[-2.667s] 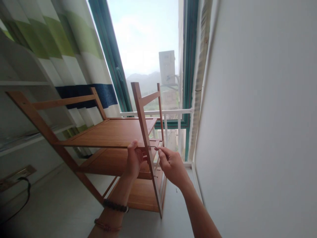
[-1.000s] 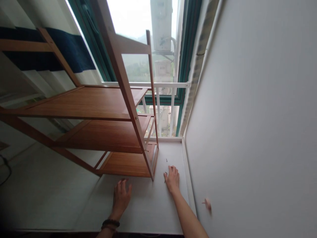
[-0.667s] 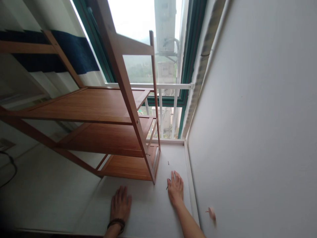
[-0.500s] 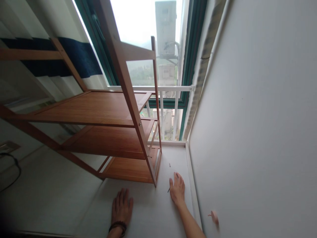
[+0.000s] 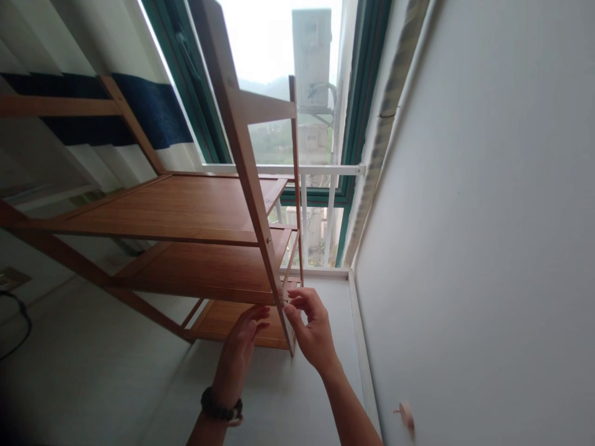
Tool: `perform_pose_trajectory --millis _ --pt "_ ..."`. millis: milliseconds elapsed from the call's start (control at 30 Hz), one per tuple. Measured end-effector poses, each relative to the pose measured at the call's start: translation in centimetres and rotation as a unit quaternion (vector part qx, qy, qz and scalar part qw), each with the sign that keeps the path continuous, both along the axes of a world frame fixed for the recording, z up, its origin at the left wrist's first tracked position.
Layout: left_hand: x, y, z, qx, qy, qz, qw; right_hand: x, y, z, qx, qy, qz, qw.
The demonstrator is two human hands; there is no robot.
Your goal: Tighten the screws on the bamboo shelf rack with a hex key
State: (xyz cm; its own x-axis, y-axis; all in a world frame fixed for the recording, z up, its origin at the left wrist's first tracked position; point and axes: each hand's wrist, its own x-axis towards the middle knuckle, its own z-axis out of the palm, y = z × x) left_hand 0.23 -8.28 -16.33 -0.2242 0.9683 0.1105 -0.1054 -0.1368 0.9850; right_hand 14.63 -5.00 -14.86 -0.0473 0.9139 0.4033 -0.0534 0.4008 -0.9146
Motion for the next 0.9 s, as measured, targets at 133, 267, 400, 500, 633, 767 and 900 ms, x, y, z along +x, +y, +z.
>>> perform_pose_trajectory --millis 133,267,400,500,633,767,900 --pt "0.9 0.3 2.4 0.012 -0.006 -0.052 0.999 -0.4 0.2 0.1 0.04 -0.004 -0.024 0.999" --pt "1.5 1.1 2.4 0.035 -0.017 -0.1 0.994 -0.5 0.3 0.3 0.052 -0.016 -0.028 0.998" --pt "2.1 1.8 1.9 0.04 -0.022 -0.072 0.996 -0.5 0.1 0.5 0.033 -0.011 -0.021 0.999" --pt "2.4 2.1 1.7 0.041 -0.007 -0.036 0.998 -0.6 0.2 0.4 0.016 -0.004 -0.022 1.0" --pt "2.7 2.3 1.9 0.039 -0.007 -0.006 0.999 -0.5 0.4 0.3 0.009 -0.009 -0.021 1.0" --pt "2.6 2.4 1.8 0.019 -0.028 -0.012 0.999 -0.4 0.3 0.7 0.022 -0.031 -0.028 0.999" --pt "2.6 2.7 1.1 0.011 -0.092 -0.044 0.995 -0.2 0.3 1.1 0.028 -0.046 -0.033 0.998"
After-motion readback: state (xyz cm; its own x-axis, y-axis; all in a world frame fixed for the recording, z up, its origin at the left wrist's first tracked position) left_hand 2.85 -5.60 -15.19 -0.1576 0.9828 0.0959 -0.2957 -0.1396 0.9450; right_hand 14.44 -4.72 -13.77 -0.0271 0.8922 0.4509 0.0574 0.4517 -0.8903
